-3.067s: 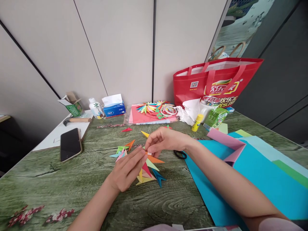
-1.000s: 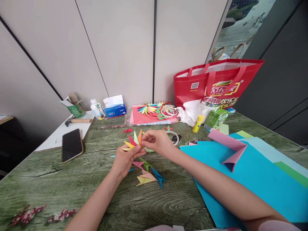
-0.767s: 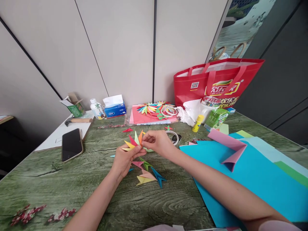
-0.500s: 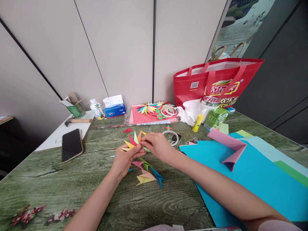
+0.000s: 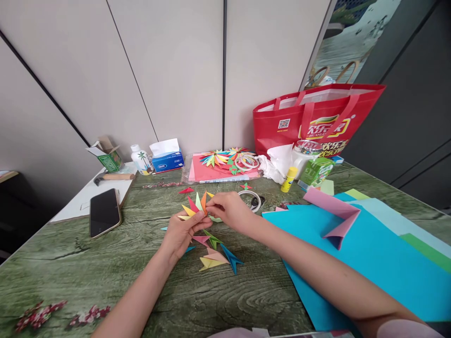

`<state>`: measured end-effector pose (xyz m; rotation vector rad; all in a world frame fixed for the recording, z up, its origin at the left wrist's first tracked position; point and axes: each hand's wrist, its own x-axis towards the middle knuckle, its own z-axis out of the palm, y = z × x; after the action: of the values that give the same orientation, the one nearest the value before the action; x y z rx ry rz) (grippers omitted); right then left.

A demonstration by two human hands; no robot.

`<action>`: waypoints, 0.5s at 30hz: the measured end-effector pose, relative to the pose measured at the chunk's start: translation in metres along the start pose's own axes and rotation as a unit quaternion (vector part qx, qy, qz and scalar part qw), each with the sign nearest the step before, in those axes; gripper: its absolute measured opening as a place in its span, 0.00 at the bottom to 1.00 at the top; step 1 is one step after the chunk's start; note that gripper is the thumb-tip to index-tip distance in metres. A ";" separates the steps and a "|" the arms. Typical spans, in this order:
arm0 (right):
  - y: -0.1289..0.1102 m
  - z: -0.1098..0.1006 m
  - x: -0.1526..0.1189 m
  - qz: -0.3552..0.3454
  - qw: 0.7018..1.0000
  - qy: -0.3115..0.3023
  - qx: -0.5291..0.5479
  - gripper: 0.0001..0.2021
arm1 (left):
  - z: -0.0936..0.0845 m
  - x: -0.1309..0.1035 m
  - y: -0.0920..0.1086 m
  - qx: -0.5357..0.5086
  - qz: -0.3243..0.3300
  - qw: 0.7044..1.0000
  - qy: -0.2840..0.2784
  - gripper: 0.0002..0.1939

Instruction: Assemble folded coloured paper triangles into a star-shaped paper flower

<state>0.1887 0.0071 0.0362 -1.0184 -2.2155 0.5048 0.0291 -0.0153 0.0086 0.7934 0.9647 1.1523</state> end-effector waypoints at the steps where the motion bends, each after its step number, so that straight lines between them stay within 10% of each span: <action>1: -0.001 -0.001 0.000 0.004 1.000 -0.003 0.003 0.06 | 0.000 0.000 0.000 -0.001 -0.003 1.000 0.001 0.10; 15: 0.003 0.000 -0.001 -0.011 0.999 -0.031 -0.027 0.08 | 0.000 0.001 0.003 -0.006 -0.044 0.999 -0.001 0.07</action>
<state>0.1907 0.0087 0.0339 -1.0188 -2.3028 0.4748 0.0284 -0.0136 0.0115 0.7364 0.9811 1.0806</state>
